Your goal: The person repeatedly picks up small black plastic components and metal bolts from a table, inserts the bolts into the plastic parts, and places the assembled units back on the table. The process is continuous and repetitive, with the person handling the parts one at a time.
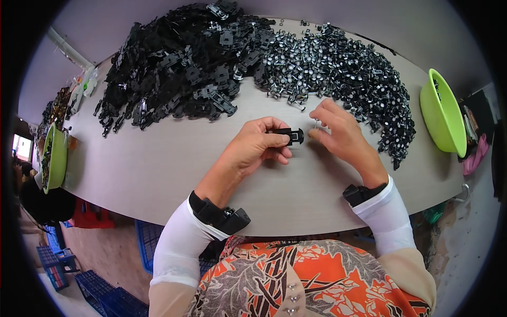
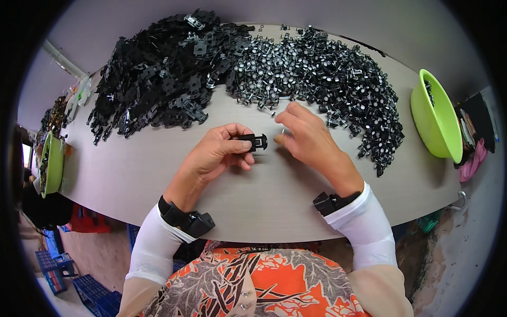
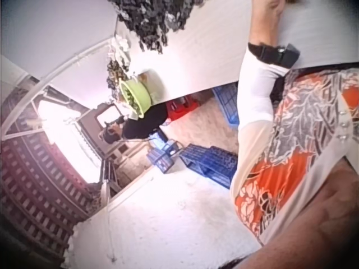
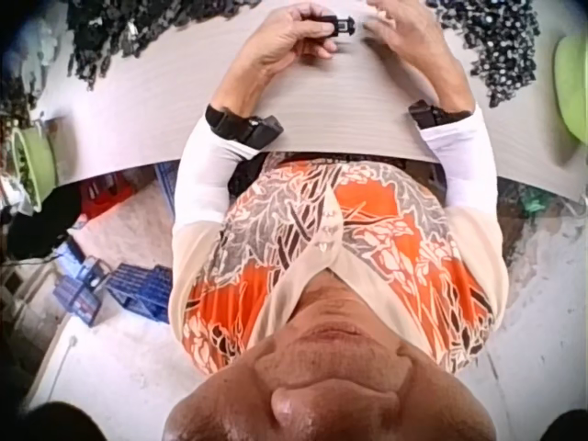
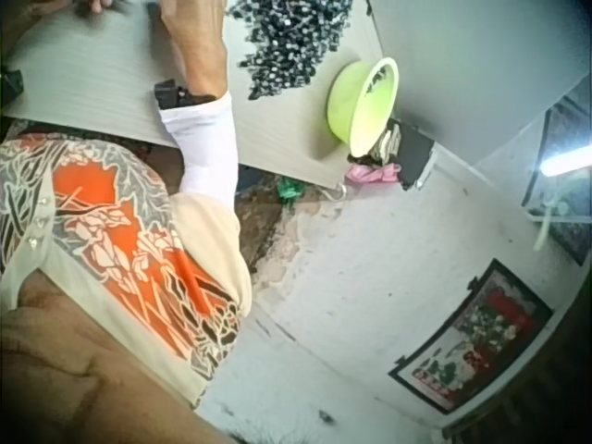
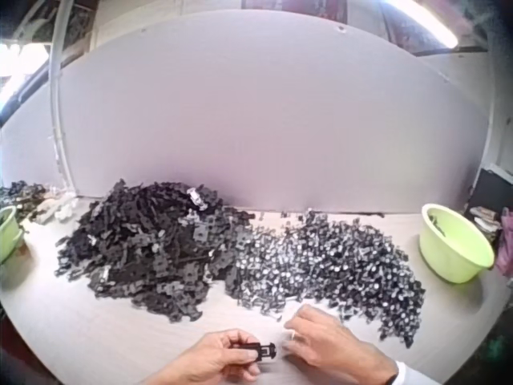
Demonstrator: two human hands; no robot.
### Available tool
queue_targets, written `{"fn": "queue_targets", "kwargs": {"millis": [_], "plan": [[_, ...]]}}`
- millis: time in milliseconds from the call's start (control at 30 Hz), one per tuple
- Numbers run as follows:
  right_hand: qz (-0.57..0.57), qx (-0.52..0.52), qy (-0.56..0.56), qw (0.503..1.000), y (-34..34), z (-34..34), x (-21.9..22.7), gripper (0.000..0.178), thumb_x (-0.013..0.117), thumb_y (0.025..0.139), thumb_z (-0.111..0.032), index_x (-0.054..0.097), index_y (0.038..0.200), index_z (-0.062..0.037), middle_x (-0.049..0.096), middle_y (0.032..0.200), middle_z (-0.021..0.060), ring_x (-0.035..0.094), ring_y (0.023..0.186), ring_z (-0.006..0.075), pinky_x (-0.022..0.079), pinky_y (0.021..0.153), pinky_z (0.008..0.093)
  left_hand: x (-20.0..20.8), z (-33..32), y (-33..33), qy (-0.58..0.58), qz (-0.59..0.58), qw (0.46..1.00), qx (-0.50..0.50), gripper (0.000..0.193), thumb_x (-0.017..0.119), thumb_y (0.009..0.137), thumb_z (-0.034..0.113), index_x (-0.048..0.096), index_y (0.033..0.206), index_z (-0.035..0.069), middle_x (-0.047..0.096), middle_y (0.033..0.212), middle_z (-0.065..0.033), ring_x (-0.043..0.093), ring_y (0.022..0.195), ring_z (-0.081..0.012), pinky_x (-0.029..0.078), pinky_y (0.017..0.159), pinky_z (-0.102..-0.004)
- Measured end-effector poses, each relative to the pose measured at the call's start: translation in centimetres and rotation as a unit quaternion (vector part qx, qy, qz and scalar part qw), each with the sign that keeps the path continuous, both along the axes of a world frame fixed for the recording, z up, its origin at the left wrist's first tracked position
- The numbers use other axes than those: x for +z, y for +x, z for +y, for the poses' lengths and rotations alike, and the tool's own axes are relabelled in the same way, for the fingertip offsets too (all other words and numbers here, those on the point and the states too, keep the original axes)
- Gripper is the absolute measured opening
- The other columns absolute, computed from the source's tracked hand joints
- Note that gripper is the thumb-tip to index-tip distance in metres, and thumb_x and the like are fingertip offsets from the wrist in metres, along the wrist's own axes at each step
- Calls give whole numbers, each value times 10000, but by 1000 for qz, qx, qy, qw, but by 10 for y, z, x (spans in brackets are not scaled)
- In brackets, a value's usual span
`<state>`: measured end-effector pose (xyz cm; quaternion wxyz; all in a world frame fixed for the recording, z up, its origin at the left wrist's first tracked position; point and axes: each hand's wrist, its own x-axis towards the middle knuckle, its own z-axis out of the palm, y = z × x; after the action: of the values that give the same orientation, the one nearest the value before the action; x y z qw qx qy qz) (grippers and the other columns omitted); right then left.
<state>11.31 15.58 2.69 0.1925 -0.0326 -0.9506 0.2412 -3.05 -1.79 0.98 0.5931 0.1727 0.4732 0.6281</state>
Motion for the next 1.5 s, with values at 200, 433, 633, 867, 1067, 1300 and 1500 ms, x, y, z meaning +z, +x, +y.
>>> {"fn": "queue_targets", "kwargs": {"millis": [200,433,633,867,1067,1300,1500], "plan": [[88,86,30,992,1,-37,15,423,725,640,-2,595,1042,-20,587,986,111,564,880,299,494,756,371,-4,4,4,25,-58,998,-19,141,601,891,98,571,998,11,606,862,-65,576,630,-131,444,509,-235],[95,71,4,993,11,-37,12,434,727,650,9,579,1056,-35,582,953,89,566,846,276,487,702,354,-9,2,13,36,-121,992,-22,191,554,935,186,580,1004,9,590,824,-56,538,600,-137,411,515,-242],[138,89,5,986,19,-45,-3,445,737,651,10,568,1060,-39,574,934,96,570,809,258,486,669,344,-16,2,24,47,-132,990,-31,169,540,937,178,573,966,15,595,800,-61,523,581,-132,402,501,-245],[127,23,-116,985,30,-38,11,351,734,676,5,592,995,-25,572,902,104,587,779,273,500,670,328,3,5,28,10,-53,998,-26,118,534,926,126,580,935,17,610,779,-69,585,552,-130,452,454,-225],[-29,-154,-20,987,55,13,11,146,653,742,6,594,873,-13,574,848,105,603,696,277,495,652,365,-2,5,28,-29,-12,999,-30,201,565,919,157,560,1036,-6,642,856,-113,651,613,-168,554,530,-273],[-34,-45,3,998,43,16,3,154,596,716,55,600,845,-29,560,821,103,579,679,298,480,640,393,4,5,28,-30,-24,999,-21,227,563,926,168,557,1064,-12,640,863,-117,671,658,-184,572,577,-279],[33,47,89,994,44,13,13,99,606,718,57,594,779,-20,600,874,97,571,653,283,489,606,370,1,1,27,-25,-17,999,-11,230,559,926,160,549,1067,-21,637,875,-121,670,660,-187,576,593,-284]]}}
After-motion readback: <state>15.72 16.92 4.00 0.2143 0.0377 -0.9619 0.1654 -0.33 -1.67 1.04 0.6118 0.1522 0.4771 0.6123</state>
